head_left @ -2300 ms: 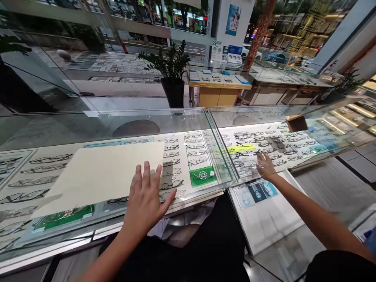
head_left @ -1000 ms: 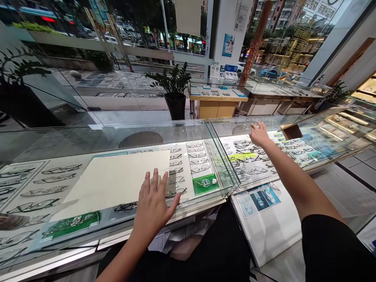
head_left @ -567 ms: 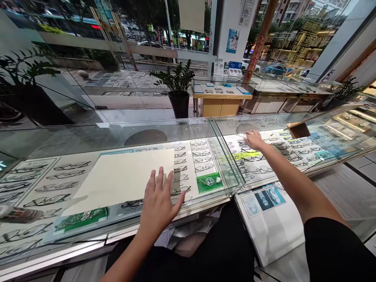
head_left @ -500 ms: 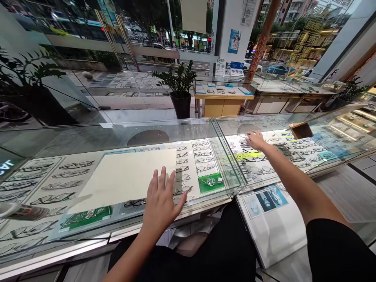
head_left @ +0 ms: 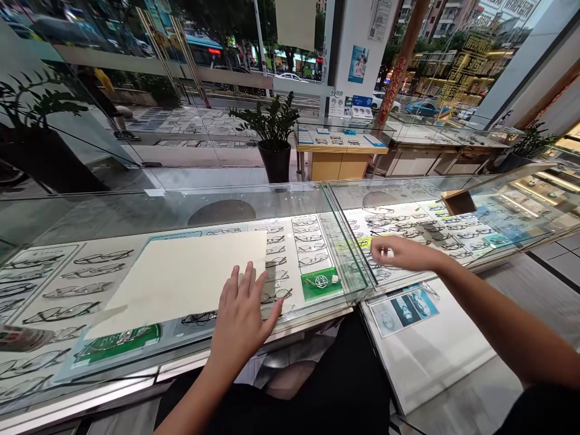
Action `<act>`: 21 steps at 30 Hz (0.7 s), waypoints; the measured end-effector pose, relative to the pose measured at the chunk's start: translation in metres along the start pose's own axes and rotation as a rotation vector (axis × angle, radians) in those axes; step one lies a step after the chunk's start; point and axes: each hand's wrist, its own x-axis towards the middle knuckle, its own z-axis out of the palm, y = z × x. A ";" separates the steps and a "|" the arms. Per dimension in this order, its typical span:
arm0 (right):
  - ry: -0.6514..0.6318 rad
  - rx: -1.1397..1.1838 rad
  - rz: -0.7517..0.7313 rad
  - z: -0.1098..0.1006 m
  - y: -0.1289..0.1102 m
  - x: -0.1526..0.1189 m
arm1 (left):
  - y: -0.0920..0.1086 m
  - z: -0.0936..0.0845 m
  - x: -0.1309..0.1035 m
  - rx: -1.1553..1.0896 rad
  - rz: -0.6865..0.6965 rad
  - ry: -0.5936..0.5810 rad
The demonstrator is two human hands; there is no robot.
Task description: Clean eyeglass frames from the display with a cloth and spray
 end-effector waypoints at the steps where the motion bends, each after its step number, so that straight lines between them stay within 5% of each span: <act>1: -0.150 -0.001 -0.037 0.016 -0.014 -0.015 | -0.001 0.001 0.000 0.005 0.011 -0.021; 4: -0.472 0.007 0.053 0.074 -0.023 -0.049 | -0.004 0.003 -0.001 0.017 0.032 -0.077; 8: -0.671 -0.031 0.315 0.141 0.039 -0.067 | -0.006 0.004 -0.001 0.032 0.031 -0.083; 13: -0.389 -0.242 0.591 0.158 0.144 -0.057 | -0.005 0.004 -0.002 0.041 0.040 -0.089; 21: 0.145 -0.392 0.730 0.109 0.231 0.000 | -0.005 0.001 0.003 0.053 0.022 -0.123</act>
